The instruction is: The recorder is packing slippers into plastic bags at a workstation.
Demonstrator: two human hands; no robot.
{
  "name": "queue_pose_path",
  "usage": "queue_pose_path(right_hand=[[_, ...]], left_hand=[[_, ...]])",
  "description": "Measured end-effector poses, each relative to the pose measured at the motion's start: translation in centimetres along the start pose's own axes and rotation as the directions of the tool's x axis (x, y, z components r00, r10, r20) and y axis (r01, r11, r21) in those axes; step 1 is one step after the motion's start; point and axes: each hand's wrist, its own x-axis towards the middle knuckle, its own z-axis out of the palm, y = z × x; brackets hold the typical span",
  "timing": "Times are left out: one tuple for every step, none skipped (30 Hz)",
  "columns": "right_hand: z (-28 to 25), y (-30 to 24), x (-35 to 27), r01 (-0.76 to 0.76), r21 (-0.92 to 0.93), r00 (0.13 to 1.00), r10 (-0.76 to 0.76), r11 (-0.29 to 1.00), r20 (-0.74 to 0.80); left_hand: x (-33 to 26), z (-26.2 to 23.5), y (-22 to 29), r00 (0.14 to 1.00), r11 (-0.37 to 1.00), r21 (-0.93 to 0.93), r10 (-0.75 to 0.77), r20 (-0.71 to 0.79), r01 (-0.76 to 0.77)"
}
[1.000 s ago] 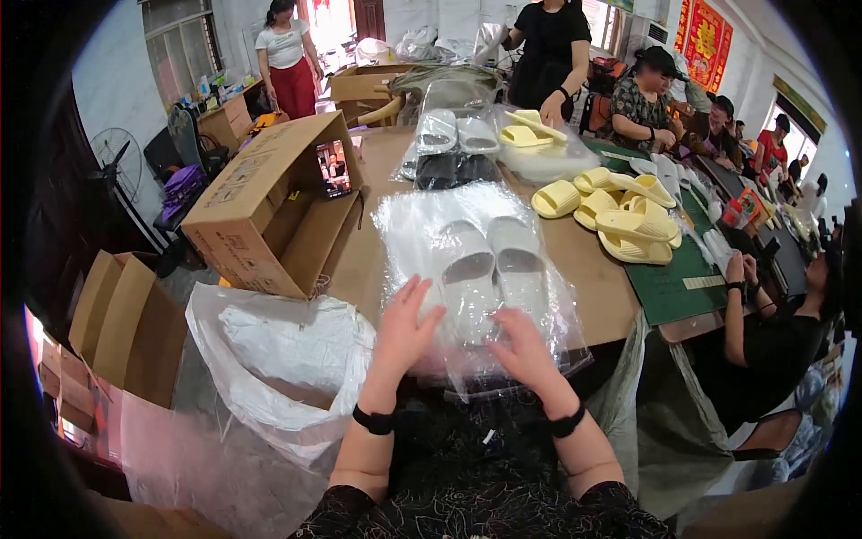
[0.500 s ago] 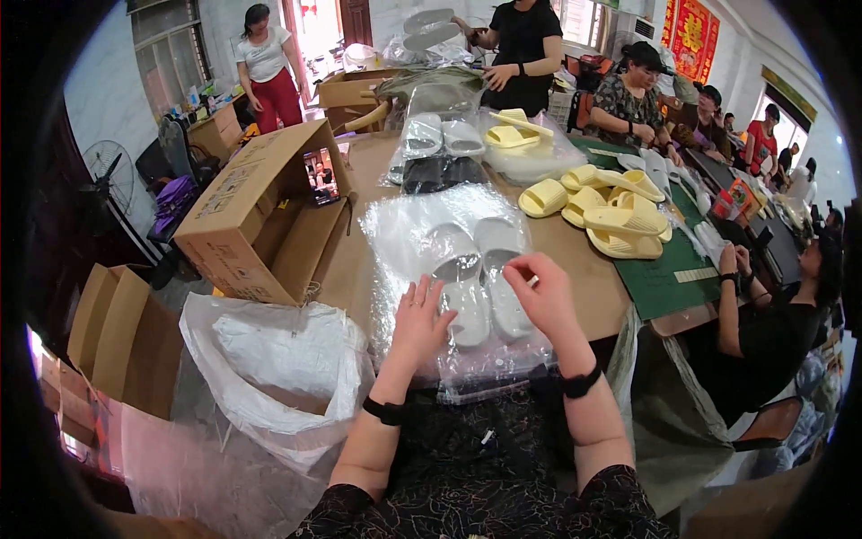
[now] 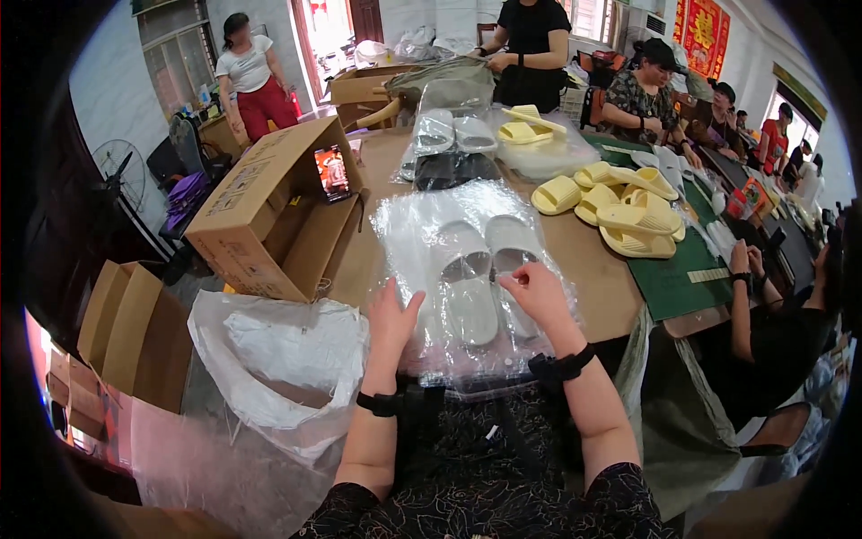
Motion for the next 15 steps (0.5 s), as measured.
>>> queue_pose_path(right_hand=[[0.0,-0.3,0.1,0.009,-0.084,1.000,-0.009,0.996,-0.005],[0.3,-0.5,0.4,0.003,-0.084,1.000,-0.004,0.996,-0.009],[0.7,-0.7,0.8,-0.005,-0.183,1.000,0.004,0.983,-0.009],[1.1,-1.0,1.3,-0.014,-0.279,1.000,0.012,0.960,-0.010],[1.7,-1.7,1.8,-0.019,-0.273,1.000,0.017,0.962,-0.010],[2.2,-2.3,2.4,-0.052,-0.294,0.998,0.059,0.954,0.017],[2.8,-3.0,2.7,-0.084,-0.315,0.994,0.103,0.945,0.043],[3.4,-4.2,2.6,-0.059,-0.352,0.998,0.065,0.934,0.007],[4.2,-3.6,2.9,-0.079,-0.351,0.997,0.082,0.933,-0.007],[5.6,-2.5,3.6,-0.092,-0.297,0.995,0.079,0.950,-0.055],[6.8,-1.2,4.1,-0.104,-0.244,0.991,0.081,0.964,-0.103],[7.4,-0.9,4.3,-0.122,-0.242,0.989,0.097,0.963,-0.112],[7.9,-0.6,4.6,-0.064,-0.210,0.990,0.036,0.976,-0.136],[8.0,-0.7,4.6,-0.002,-0.180,0.987,-0.027,0.984,-0.157],[7.9,-0.6,4.4,-0.021,-0.180,0.986,-0.010,0.983,-0.167]], left_hand=[[0.0,0.2,0.3,0.997,0.997,0.072,-0.020,0.074,0.015],[0.0,0.3,0.8,0.988,0.989,0.148,-0.045,0.145,0.023],[-0.2,0.6,1.0,0.988,0.989,0.149,-0.040,0.150,0.018],[-0.6,1.1,1.1,0.987,0.979,0.205,-0.031,0.155,-0.001],[-0.9,1.3,1.0,0.987,0.964,0.264,-0.024,0.160,-0.019],[-1.3,1.8,0.8,0.994,0.960,0.277,0.011,0.110,-0.042],[-1.6,2.2,0.4,0.993,0.959,0.280,0.019,0.118,-0.052],[-2.0,2.5,-0.5,0.995,0.941,0.329,0.065,0.074,-0.086],[-2.1,2.8,-0.1,0.991,0.921,0.365,0.130,0.044,-0.137],[-2.1,2.9,0.1,0.991,0.932,0.341,0.095,0.098,-0.123],[-2.2,3.2,0.3,0.987,0.931,0.337,0.111,0.116,-0.144],[-2.5,3.2,0.3,0.987,0.924,0.351,0.134,0.083,-0.155],[-2.7,3.2,0.4,0.986,0.917,0.363,0.160,0.052,-0.168],[-2.7,3.1,0.4,0.989,0.920,0.362,0.134,0.060,-0.146],[-2.7,3.1,0.3,0.990,0.915,0.379,0.123,0.064,-0.138]])
